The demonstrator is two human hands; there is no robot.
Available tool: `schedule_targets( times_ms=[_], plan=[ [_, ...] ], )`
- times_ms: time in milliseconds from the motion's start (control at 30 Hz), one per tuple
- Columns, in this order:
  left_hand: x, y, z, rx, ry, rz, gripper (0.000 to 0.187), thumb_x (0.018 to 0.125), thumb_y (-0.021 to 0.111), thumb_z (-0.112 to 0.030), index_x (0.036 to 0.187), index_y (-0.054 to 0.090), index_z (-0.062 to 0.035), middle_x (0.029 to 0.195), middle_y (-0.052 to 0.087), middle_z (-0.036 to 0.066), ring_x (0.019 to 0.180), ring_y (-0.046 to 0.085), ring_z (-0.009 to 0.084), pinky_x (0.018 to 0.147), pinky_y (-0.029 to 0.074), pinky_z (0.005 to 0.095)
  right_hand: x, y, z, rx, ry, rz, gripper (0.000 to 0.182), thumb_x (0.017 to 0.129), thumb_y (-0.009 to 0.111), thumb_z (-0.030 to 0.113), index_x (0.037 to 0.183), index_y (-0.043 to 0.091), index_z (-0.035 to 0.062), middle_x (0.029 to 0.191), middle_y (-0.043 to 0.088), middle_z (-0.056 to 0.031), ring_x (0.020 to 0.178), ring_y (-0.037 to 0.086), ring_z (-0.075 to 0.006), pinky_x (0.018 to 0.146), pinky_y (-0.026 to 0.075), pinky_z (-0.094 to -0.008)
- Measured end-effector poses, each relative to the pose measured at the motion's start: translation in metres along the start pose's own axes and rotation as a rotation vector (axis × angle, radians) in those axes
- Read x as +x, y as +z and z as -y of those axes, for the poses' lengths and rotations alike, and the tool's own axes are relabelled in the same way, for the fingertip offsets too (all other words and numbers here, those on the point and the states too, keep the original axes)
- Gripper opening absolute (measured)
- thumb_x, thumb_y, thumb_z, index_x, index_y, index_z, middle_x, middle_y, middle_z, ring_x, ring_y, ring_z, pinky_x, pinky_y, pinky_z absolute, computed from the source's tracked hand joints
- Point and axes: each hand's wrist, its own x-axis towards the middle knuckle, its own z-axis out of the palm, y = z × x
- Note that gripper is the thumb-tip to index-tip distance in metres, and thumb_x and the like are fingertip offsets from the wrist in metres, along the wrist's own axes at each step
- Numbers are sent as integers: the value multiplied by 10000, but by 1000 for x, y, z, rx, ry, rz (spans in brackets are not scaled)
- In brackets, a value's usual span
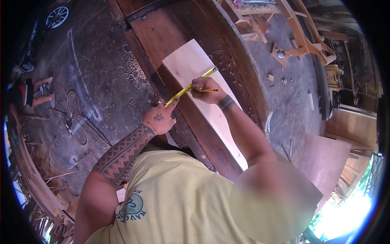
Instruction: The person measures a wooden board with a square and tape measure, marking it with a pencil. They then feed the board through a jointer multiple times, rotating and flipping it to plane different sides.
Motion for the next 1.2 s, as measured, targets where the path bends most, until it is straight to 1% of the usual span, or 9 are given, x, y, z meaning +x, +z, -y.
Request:
schedule_targets(
  times_ms=[200,400,700,800,900,933,967,1033,1200],
  plan=[
    [1,-1,-1,2,-7,22,932,960,740,-355,1732,225,-272,1513,464,429,1093,729,521,973,619,529,0,3,1,-102,-72,-19,181,879,785,69,851,608,48,786,624,-123,749,642,-284,708,508,-397],
    [0,-2,-3,8,-24,35,936,970,733,-363,1738,206,-274,1521,466,420,1140,718,513,1003,607,523,-1,-2,2,98,127,6,206,885,776,75,850,574,51,763,598,-125,731,621,-280,711,512,-402],
    [-4,-10,-7,19,-45,75,930,982,722,-377,1742,197,-272,1526,475,398,1184,706,490,1042,585,522,-1,2,6,0,73,29,197,884,749,96,855,563,37,771,611,-149,732,627,-329,704,508,-424],
    [-5,-13,-9,21,-56,83,930,980,722,-375,1741,201,-254,1538,465,393,1209,696,485,1053,579,515,5,1,14,-129,28,49,155,879,742,101,864,601,39,775,630,-132,733,640,-304,710,512,-408],
    [-3,-2,-6,29,-35,56,940,975,727,-373,1742,198,-250,1553,439,416,1248,672,497,1073,566,513,0,-6,21,18,196,3,122,866,754,98,871,648,37,765,653,-85,744,656,-224,711,517,-376],
    [0,6,0,22,-12,44,948,973,731,-375,1744,190,-261,1559,420,440,1269,656,510,1079,560,519,-8,-9,14,323,270,-39,120,852,771,99,871,675,29,790,665,-42,777,648,-144,712,518,-343],
    [4,11,7,13,12,27,957,971,734,-377,1745,182,-273,1565,402,465,1290,641,523,1084,555,525,-23,-11,9,321,302,-117,118,847,778,78,875,679,23,820,676,-27,799,644,-116,723,524,-318],
    [5,12,12,3,12,72,947,967,736,-370,1742,202,-268,1563,414,454,1291,638,526,1099,544,526,-70,-17,20,314,364,-168,115,839,798,51,885,709,-8,893,726,-54,861,690,-141,745,546,-314],
    [-19,2,5,-48,107,121,934,944,753,-357,1726,256,-237,1580,400,431,1332,611,507,1130,523,518,-245,10,68,483,533,-203,86,897,754,9,881,671,26,816,703,-42,803,690,-124,727,557,-300]
  ],
)
